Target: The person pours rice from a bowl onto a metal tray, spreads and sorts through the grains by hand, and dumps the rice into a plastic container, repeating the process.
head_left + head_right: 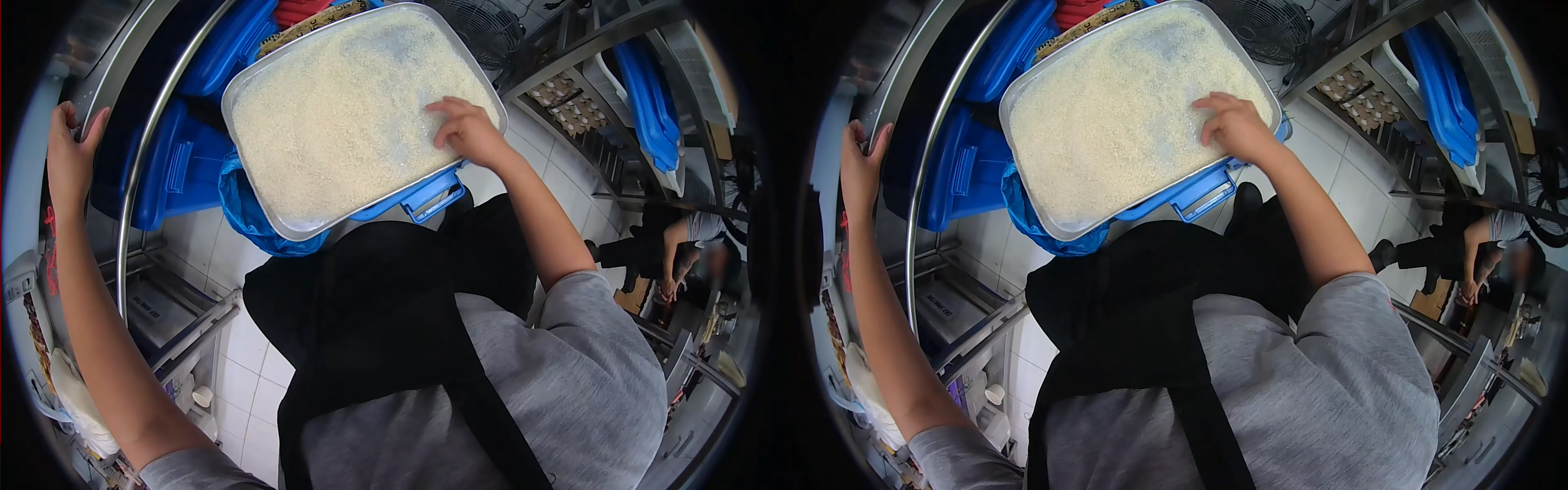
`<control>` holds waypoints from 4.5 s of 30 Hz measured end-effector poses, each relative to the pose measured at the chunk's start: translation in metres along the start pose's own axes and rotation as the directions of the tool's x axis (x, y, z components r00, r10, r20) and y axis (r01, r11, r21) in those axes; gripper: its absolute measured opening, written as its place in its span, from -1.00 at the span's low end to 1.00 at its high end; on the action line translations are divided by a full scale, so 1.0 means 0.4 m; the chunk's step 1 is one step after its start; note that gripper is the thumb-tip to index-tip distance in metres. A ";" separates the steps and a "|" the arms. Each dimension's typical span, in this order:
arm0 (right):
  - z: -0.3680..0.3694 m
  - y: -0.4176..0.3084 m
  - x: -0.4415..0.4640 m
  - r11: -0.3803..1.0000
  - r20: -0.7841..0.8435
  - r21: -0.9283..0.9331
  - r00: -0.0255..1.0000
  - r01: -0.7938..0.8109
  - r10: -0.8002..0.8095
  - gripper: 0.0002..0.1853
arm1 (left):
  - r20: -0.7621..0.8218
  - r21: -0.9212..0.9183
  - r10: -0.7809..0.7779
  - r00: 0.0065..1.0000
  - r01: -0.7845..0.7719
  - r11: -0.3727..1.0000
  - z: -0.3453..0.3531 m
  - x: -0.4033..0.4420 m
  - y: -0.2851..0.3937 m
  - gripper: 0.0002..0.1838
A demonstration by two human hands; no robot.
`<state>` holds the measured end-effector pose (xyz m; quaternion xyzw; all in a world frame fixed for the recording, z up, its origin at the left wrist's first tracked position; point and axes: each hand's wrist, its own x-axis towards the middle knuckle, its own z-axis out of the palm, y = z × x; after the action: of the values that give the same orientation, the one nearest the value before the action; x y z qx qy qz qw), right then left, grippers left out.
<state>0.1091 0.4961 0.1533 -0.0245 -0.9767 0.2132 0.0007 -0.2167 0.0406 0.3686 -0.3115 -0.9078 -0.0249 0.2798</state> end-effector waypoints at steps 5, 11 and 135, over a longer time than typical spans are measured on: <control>0.012 -0.048 0.021 0.999 -0.182 -0.052 0.983 0.003 -0.013 -0.68 | 0.009 0.007 -0.044 0.999 0.044 0.999 -0.011 -0.003 0.023 -0.45; 0.022 -0.082 0.008 0.993 0.071 -0.040 0.992 0.111 -0.108 -0.61 | -0.001 -0.001 -0.016 1.000 0.016 1.000 -0.006 -0.002 0.016 -0.43; -0.056 -0.192 0.166 0.966 -0.288 -0.252 0.957 -0.064 -0.012 -0.48 | -0.191 -0.087 0.071 0.979 -0.089 0.992 -0.039 -0.022 0.075 -0.52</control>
<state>0.0395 0.4388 0.2051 -0.0680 -0.9852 0.0783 0.1365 -0.1861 0.0564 0.3732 -0.3572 -0.8619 -0.0860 0.3495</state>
